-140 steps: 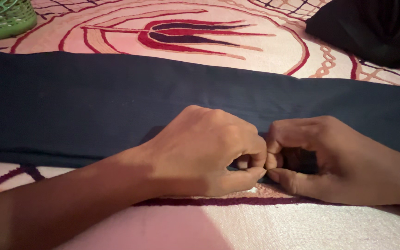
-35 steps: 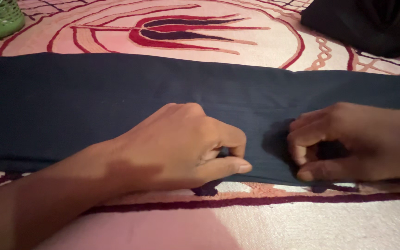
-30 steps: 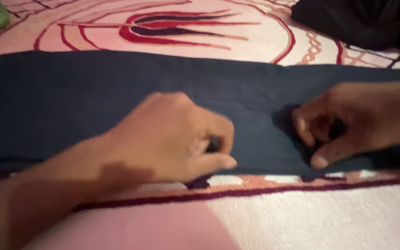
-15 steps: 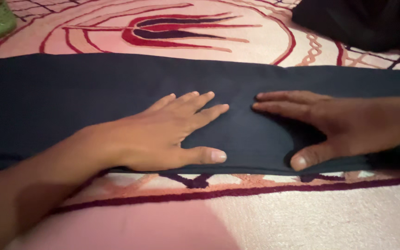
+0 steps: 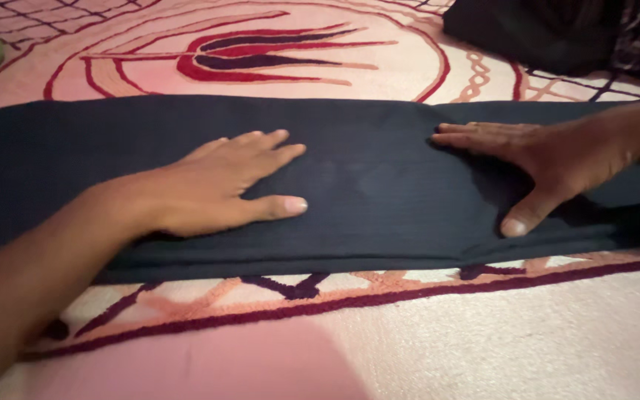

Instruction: The person folds a large piece of dark fabric on a bed. They smooth the fabric, fold it lengthwise, and then fold it multiple times into a compact rectangular shape.

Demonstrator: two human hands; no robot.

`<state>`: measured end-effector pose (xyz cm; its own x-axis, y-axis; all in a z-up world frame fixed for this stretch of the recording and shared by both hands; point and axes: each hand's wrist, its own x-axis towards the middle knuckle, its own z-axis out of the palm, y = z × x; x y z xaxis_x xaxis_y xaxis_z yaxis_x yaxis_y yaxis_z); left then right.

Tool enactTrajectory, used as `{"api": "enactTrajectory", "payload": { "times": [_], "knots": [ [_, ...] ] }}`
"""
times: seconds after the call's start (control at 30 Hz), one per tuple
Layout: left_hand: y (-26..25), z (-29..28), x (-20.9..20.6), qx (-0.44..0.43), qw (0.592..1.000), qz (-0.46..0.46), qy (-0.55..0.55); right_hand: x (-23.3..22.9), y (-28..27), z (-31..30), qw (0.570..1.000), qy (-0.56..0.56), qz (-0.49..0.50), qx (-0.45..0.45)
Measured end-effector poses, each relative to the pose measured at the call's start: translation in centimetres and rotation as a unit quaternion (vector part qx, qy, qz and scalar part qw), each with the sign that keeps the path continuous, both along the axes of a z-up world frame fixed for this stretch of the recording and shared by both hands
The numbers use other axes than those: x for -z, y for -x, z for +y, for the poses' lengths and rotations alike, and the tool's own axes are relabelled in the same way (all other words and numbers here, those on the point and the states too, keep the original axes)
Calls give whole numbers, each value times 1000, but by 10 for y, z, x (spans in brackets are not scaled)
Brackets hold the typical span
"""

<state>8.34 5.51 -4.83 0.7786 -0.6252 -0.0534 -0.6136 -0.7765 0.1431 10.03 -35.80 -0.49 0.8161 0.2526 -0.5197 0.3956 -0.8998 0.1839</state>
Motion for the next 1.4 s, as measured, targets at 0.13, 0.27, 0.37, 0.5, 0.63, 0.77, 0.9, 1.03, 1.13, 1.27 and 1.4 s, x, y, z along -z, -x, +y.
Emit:
{"api": "enactTrajectory", "payload": {
  "times": [0.13, 0.27, 0.37, 0.5, 0.63, 0.77, 0.9, 1.03, 1.13, 1.27, 1.4],
  "knots": [
    [-2, 7, -7, -72, 996, 27, -40, -17, -12, -30, 996, -37, 25, 81],
    [1, 0, -9, -79, 995, 28, -49, -15, -12, -40, 992, -58, 37, 102],
    [6, -4, -10, -90, 994, 40, -45, -11, -1, -18, 982, -190, 1, -4],
    [12, -13, -11, -116, 991, 47, -49, 5, 18, 27, 978, -185, -39, -87],
    [8, -12, -4, -105, 993, 41, -37, 6, 24, 43, 977, -187, -48, -86],
    [-4, -3, 6, -72, 997, 15, -20, 14, 23, 34, 978, -179, -56, -85],
    [-8, 1, 12, -63, 998, 3, -17, 20, 16, -22, 988, -138, -71, -3],
    [-9, 1, 14, -68, 997, 1, -20, 27, 22, -143, 973, -86, -151, 154],
    [-9, -1, 12, -73, 997, -6, -26, 31, 32, -223, 950, -19, -226, 216],
    [-7, -6, 12, -95, 994, -3, -60, 40, 38, -253, 942, -63, -241, 225],
    [-2, -13, 6, -113, 992, -11, -64, 33, 42, -236, 935, -103, -225, 253]
  ]
}}
